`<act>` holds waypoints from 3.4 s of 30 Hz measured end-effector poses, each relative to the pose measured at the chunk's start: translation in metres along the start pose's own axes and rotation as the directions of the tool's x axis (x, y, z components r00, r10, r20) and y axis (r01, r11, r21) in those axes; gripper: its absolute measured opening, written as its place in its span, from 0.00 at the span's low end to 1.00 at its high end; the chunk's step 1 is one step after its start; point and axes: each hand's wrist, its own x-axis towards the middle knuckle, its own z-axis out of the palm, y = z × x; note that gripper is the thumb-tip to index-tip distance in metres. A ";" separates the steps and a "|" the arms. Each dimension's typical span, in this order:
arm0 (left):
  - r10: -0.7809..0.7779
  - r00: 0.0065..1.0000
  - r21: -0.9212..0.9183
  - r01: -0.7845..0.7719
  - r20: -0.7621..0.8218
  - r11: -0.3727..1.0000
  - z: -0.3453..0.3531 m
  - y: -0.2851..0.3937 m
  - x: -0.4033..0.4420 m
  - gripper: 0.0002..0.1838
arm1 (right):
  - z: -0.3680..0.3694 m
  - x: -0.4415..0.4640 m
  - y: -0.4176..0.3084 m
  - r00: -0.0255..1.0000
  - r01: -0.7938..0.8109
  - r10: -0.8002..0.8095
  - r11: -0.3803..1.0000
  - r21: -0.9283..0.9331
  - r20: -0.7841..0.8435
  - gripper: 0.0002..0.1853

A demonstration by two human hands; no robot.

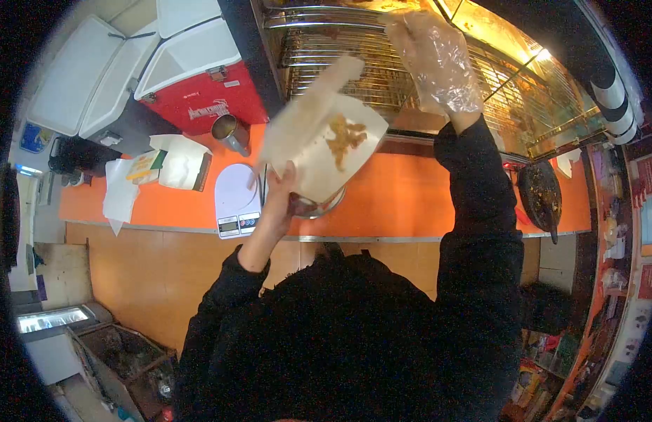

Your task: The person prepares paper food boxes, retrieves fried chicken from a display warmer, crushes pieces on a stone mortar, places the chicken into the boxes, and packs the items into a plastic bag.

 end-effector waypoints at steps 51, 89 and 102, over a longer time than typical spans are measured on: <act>0.002 0.881 0.208 -0.113 0.472 0.972 0.027 0.019 0.075 0.31 | -0.025 -0.233 -0.049 0.185 -0.302 0.802 -0.504 0.810 0.568 0.22; -0.263 0.853 -0.265 0.409 0.451 0.873 0.199 -0.102 -0.085 0.31 | -0.123 -0.335 0.069 0.710 -0.704 0.693 0.700 0.115 0.125 0.23; -0.158 0.945 -0.339 0.255 0.287 0.905 0.200 -0.117 -0.111 0.29 | -0.063 -0.333 0.074 0.937 -0.247 0.203 0.960 0.129 0.284 0.09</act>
